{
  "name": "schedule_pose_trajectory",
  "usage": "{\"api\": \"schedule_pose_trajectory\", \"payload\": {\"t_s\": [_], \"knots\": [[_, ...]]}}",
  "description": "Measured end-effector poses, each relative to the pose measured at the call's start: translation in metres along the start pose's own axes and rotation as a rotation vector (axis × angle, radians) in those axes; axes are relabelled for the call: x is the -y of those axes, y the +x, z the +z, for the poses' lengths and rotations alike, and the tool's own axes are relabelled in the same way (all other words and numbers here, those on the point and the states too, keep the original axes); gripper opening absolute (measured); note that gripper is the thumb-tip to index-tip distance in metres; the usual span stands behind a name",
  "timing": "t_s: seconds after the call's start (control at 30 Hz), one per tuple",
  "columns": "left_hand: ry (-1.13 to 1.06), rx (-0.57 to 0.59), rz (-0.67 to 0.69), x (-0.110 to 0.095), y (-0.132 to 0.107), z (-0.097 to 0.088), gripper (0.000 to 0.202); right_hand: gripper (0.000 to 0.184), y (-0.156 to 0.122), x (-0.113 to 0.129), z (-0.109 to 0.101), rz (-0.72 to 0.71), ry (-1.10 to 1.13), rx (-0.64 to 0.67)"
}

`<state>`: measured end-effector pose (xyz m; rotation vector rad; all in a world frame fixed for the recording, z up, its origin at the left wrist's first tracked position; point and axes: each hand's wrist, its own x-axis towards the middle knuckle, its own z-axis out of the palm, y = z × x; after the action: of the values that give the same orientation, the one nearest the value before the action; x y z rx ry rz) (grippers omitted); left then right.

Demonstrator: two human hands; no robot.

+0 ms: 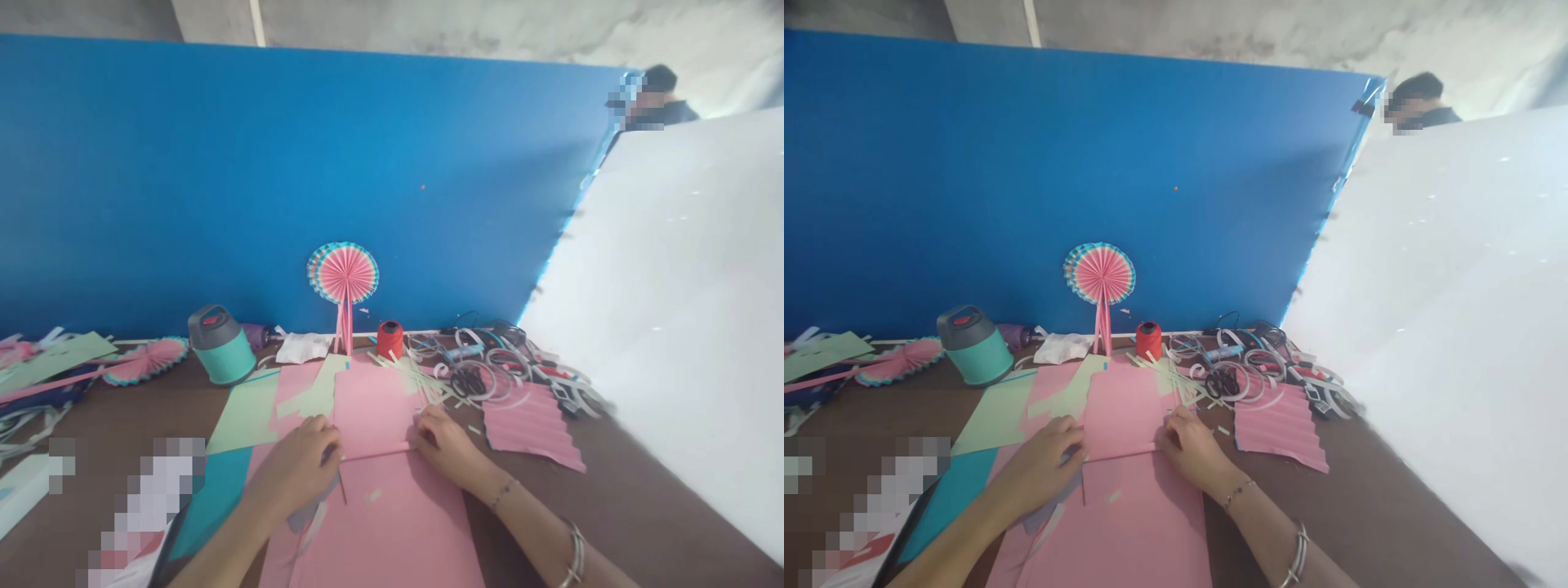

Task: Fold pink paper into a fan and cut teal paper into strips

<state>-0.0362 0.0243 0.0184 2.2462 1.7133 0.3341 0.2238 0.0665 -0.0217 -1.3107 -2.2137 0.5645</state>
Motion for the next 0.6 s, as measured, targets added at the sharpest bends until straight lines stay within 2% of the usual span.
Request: {"api": "schedule_pose_trajectory", "payload": {"t_s": [0.6], "knots": [[0.100,0.002,-0.025,-0.0044,-0.0004,-0.0003,0.020,0.023,-0.0001,0.0004,0.0008,0.023,-0.017,0.012]]}}
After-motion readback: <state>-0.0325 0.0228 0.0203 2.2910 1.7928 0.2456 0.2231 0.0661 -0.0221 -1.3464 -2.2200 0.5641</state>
